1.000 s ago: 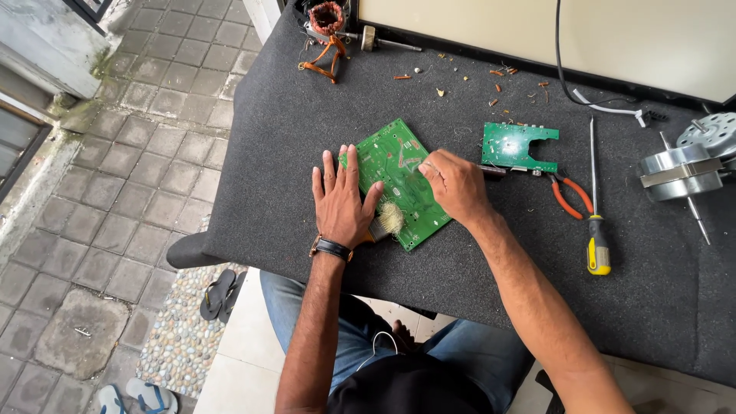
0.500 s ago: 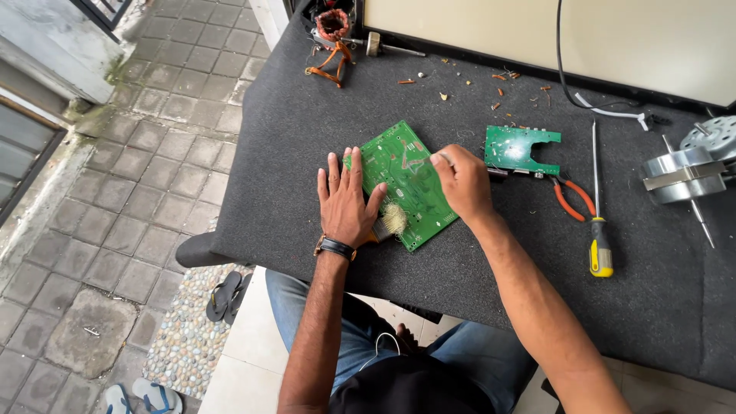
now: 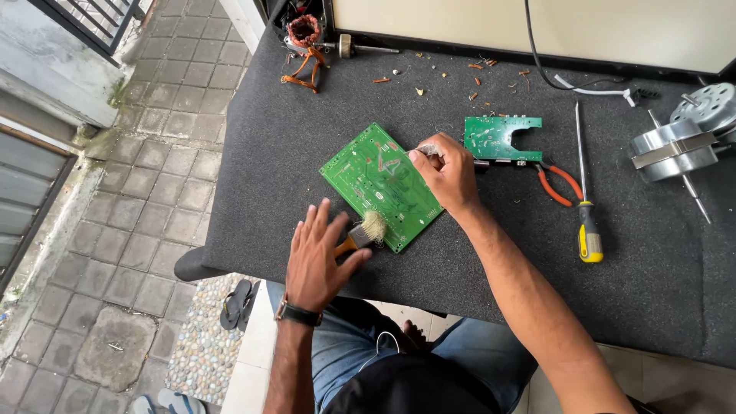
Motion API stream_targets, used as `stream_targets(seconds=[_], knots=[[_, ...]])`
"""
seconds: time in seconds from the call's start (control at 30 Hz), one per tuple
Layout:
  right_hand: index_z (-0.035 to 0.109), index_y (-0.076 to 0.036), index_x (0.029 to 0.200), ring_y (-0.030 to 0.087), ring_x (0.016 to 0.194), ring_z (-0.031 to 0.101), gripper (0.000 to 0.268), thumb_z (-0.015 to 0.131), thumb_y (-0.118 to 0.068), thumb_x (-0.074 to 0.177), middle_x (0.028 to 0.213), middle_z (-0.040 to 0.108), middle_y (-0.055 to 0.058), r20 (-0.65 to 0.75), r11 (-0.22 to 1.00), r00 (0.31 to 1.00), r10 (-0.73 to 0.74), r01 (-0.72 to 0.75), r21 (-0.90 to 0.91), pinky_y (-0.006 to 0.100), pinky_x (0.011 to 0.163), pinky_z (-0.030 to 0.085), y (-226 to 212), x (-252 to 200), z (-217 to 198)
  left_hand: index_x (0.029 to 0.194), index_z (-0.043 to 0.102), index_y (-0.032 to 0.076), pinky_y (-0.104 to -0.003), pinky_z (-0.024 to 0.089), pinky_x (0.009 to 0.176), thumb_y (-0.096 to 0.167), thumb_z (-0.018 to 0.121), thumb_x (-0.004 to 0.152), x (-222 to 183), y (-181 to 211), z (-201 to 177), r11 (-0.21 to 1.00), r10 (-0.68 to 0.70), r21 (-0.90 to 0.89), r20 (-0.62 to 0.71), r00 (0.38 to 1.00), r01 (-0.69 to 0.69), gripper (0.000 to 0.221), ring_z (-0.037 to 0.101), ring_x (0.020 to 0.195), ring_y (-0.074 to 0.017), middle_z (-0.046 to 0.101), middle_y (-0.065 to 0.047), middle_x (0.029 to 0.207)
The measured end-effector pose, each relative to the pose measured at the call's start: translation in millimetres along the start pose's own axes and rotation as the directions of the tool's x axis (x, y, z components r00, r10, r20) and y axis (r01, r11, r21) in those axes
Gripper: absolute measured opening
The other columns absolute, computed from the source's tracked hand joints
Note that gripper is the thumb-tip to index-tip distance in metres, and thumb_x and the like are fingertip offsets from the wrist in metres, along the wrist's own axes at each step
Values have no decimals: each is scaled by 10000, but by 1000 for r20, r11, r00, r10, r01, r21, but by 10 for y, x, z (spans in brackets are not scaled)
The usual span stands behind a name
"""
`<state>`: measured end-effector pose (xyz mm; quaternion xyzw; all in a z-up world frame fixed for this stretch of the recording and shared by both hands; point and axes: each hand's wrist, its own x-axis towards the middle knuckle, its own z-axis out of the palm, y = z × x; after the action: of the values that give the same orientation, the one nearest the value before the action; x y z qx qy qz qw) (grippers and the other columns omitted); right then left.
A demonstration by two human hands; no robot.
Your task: Cleaning a circuit board using a small brush and cleaning agent
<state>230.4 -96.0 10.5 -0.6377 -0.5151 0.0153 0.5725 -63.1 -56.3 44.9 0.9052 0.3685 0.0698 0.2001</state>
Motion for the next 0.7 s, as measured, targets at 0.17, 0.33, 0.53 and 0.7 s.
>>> stream_targets(seconds=[0.17, 0.33, 0.53, 0.7], knots=[[723, -60, 911, 147, 551, 530, 117, 779, -153, 954, 610, 507, 71, -10, 996, 997, 78, -77, 42, 297, 531, 431, 23, -35, 28, 1079, 678, 287, -468, 406, 1084, 440, 815, 799, 144, -316, 360, 984, 159, -36, -235, 959, -172, 347, 565, 1301, -244, 657, 48, 1255], [689, -54, 975, 118, 501, 551, 87, 708, -139, 980, 558, 479, 20, -43, 970, 980, 195, -186, 154, 262, 494, 419, -87, -31, 28, 1133, 624, 380, -438, 587, 702, 461, 679, 938, 534, 15, 37, 999, 40, 41, -327, 944, -28, 219, 735, 808, -245, 687, 49, 829], [664, -41, 1066, 129, 460, 561, 123, 634, -151, 1021, 532, 540, 51, -75, 969, 980, 183, -167, 182, 262, 470, 426, 4, -7, 5, 1293, 652, 330, -395, 573, 608, 305, 597, 1000, 1104, 389, -79, 933, 254, 326, -292, 922, -154, 299, 711, 693, -251, 637, -2, 871], [651, -28, 1066, 138, 475, 589, 112, 631, -126, 1015, 566, 588, 81, -83, 967, 981, 176, -156, 199, 262, 468, 443, -40, -15, -7, 1068, 720, 356, -436, 569, 605, 204, 551, 959, 1195, 422, 100, 862, 294, 424, 27, 955, -278, 252, 737, 722, -273, 658, -40, 967]])
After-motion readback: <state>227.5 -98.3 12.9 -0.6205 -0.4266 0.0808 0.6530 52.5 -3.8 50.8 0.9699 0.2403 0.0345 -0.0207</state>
